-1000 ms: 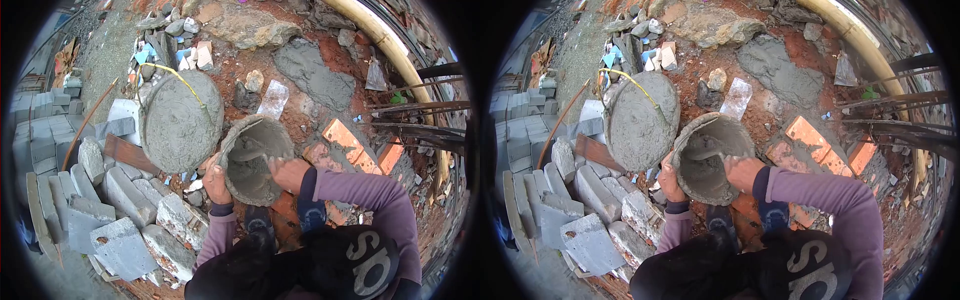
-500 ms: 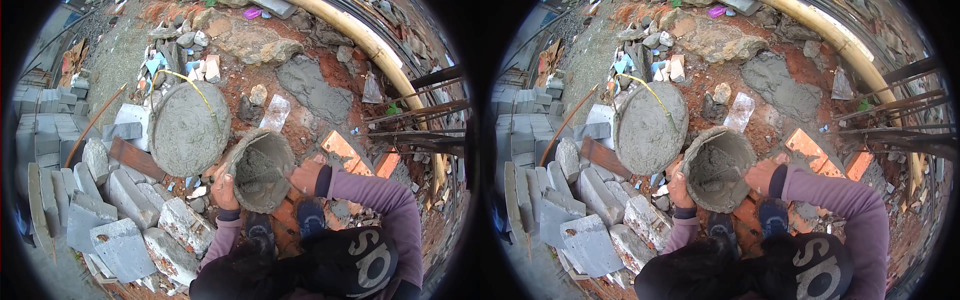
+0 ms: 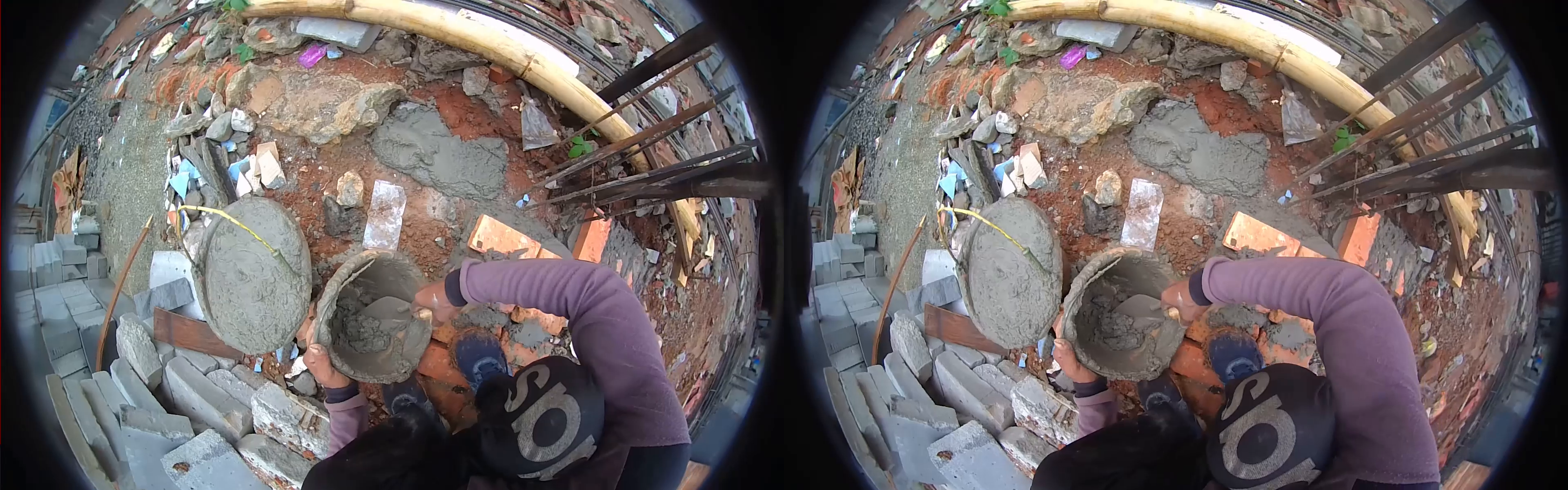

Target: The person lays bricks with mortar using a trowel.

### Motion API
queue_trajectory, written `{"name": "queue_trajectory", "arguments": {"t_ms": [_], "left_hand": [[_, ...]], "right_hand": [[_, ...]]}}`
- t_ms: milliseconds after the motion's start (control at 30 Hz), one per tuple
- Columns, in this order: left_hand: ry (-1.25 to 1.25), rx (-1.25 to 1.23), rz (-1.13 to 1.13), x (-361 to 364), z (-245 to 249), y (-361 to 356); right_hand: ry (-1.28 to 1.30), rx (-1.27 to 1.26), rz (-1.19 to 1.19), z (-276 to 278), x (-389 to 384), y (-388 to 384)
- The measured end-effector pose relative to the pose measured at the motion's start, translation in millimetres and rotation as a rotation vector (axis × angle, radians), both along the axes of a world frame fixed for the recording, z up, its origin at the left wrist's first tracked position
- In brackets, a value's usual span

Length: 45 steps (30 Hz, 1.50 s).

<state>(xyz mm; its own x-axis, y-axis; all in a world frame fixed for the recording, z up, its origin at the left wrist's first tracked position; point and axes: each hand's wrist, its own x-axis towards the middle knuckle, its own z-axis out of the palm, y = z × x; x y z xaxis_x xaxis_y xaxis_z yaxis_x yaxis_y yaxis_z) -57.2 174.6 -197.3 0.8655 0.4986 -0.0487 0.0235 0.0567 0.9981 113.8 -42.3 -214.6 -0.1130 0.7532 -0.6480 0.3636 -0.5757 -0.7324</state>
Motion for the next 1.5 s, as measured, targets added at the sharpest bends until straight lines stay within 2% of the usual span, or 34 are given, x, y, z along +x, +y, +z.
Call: {"name": "queue_trajectory", "arguments": {"t_ms": [33, 100, 200, 300, 400, 533, 567, 667, 833, 933, 1033, 1067, 1133, 1233, 1267, 1300, 1333, 1367, 1400, 1500], "left_hand": [[-0.055, -0.067, 0.026, 1, -3, 0], [-0.005, 0.009, -0.025, -3, -5, 3], [0.008, 0.040, -0.051, 2, -1, -2], [-0.042, 0.039, -0.019, 2, -12, 2], [-0.063, -0.203, 0.001, -3, -16, 6], [-0.037, -0.300, 0.095, -8, -18, 11], [-0.012, -0.236, 0.106, -13, -25, 15], [0.021, -0.342, 0.157, -20, -35, 20], [0.043, -0.275, 0.149, -13, -24, 15], [0.087, -0.174, 0.168, -17, -27, 19], [0.115, -0.118, 0.187, -19, -30, 21], [0.100, -0.117, 0.161, -15, -21, 17], [0.078, -0.107, 0.104, -6, -16, 16], [0.118, -0.073, 0.039, 4, 6, 7], [0.119, -0.035, 0.032, 17, 22, -3], [0.138, 0.013, 0.032, 22, 34, -7], [0.151, 0.012, 0.095, 14, 19, -4], [0.175, 0.125, 0.107, 11, 16, 0], [0.265, 0.387, 0.089, 13, 26, -2], [0.293, 0.337, 0.121, 16, 35, -9]], "right_hand": [[0.093, 0.028, -0.037, -22, -11, -7], [0.396, -0.044, -0.195, -32, -34, -15], [0.519, -0.085, -0.468, -13, -61, -19], [0.631, 0.116, -0.612, -50, -90, -28], [0.896, 0.063, -0.595, -19, -74, -40], [0.844, 0.138, -0.633, 8, -64, -60], [0.876, 0.186, -0.671, 8, -65, -68], [0.900, 0.233, -0.835, 34, -56, -88], [0.872, 0.475, -1.286, 57, -36, -111], [1.047, 0.666, -1.481, 38, -3, -121], [1.365, 0.945, -1.653, -14, 41, -123], [1.443, 0.917, -1.732, -34, 54, -126], [1.432, 0.752, -1.800, -37, 57, -124], [1.365, 0.665, -1.522, -8, 13, -130], [1.156, 0.602, -1.421, 7, -2, -134], [1.053, 0.491, -1.399, 40, -15, -130], [1.001, 0.342, -1.287, 48, -27, -135], [0.801, 0.199, -1.086, 59, -33, -132], [0.587, 0.082, -0.888, 65, -38, -128], [-0.306, 0.259, -0.375, 44, -55, -100]]}}
